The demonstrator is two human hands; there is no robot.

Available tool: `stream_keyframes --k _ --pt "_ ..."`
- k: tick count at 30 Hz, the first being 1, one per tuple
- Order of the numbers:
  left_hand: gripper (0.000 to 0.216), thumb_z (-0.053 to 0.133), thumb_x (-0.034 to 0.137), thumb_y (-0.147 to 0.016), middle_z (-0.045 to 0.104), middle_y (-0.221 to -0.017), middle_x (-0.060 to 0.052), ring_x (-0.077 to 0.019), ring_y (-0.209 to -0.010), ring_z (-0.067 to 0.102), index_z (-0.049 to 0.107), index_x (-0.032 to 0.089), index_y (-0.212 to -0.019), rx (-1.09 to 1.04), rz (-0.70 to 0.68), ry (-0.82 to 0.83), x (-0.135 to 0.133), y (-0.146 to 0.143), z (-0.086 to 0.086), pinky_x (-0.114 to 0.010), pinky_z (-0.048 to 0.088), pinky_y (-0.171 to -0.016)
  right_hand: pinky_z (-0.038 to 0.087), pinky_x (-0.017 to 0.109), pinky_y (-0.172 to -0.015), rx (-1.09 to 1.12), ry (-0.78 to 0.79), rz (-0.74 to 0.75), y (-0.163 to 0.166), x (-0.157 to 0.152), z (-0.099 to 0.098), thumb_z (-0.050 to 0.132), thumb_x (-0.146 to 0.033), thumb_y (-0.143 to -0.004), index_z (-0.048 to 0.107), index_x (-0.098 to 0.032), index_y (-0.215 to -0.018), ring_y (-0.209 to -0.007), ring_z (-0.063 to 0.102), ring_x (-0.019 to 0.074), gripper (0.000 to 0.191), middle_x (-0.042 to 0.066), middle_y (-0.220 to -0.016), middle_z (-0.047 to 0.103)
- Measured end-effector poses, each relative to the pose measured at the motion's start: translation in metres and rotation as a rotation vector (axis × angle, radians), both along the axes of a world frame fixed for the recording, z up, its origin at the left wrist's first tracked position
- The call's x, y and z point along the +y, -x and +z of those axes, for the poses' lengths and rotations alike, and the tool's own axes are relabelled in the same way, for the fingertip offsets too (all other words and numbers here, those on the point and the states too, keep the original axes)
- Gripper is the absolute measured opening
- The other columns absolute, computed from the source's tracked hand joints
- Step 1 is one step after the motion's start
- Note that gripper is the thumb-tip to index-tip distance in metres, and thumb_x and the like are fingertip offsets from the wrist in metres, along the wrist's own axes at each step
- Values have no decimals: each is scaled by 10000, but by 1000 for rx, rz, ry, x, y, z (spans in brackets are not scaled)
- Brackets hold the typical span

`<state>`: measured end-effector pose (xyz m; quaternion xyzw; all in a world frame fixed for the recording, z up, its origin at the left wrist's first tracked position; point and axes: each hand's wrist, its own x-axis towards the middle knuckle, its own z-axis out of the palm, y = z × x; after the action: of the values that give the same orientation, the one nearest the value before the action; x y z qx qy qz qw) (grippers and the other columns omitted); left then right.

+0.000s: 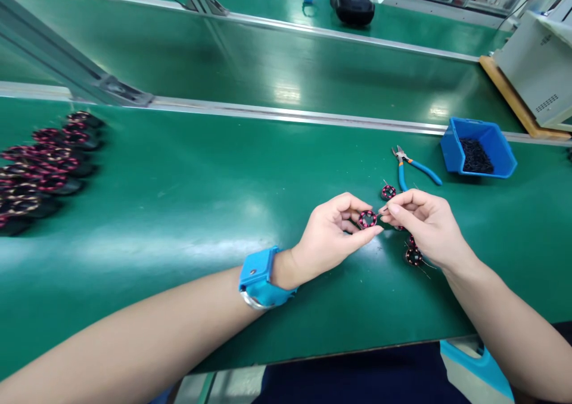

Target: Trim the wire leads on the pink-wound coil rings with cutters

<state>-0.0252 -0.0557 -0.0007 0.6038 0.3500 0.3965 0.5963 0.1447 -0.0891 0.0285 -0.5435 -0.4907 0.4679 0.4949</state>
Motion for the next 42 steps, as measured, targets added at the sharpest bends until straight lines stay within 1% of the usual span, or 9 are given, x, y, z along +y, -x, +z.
stream_keyframes --k 6,12,19,25,29,32,34,37,42 --pt "272 772 203 -680 615 -783 -11 -95 -668 611 593 123 -868 -4 -6 11 0 0 1 -197 544 -606 572 276 -631 3 -3 -5 -1 -1 0 724 -370 -778 669 -188 -772 -673 692 147 190 27 -738 722" --pt "279 775 214 -669 607 -769 -8 -95 -658 605 594 123 -862 5 -6 29 0 0 2 -198 539 -596 561 267 -652 -1 27 -1 -1 -2 4 716 -348 -788 661 -170 -773 -686 685 144 187 37 -734 717" --pt "276 769 209 -663 598 -739 -1 -94 -636 595 586 126 -851 15 -1 30 -1 -2 3 -198 527 -572 557 273 -679 6 19 24 -2 -3 0 701 -304 -804 663 -177 -785 -700 681 144 135 30 -745 712" --pt "272 764 223 -672 584 -746 3 -71 -582 565 590 117 -852 22 -5 2 -1 -2 4 -192 507 -543 541 265 -606 -136 -18 79 0 -6 2 672 -243 -800 665 -182 -767 -651 660 147 70 23 -715 701" --pt "276 765 204 -669 578 -768 3 -64 -575 562 603 115 -874 14 -19 -15 -1 -1 4 -182 499 -531 538 259 -609 -340 -129 95 -1 -9 6 625 -187 -816 657 -186 -789 -652 656 142 42 24 -740 699" --pt "253 762 180 -672 573 -797 0 -67 -605 580 613 120 -867 5 -18 -53 -1 -1 2 -178 509 -547 514 263 -600 -552 -290 114 -3 -9 7 587 -138 -831 642 -188 -793 -648 630 139 83 28 -740 684" --pt "242 757 171 -680 569 -802 2 -70 -615 590 609 125 -866 -7 -20 -68 -2 0 1 -180 521 -560 505 274 -615 -652 -395 134 -5 -8 6 570 -116 -841 628 -185 -799 -672 626 147 99 38 -752 681" --pt "234 760 166 -683 558 -801 8 -76 -631 608 600 131 -851 -15 -35 -94 -3 1 1 -180 534 -572 501 286 -646 -716 -486 173 -5 -6 2 552 -101 -855 603 -186 -809 -708 626 154 109 48 -778 675" --pt "231 771 185 -692 535 -780 17 -82 -628 620 599 131 -836 15 -80 -186 -3 4 2 -188 552 -578 495 279 -654 -704 -534 211 -3 -6 -5 527 -90 -871 573 -206 -836 -719 617 148 130 31 -787 654"
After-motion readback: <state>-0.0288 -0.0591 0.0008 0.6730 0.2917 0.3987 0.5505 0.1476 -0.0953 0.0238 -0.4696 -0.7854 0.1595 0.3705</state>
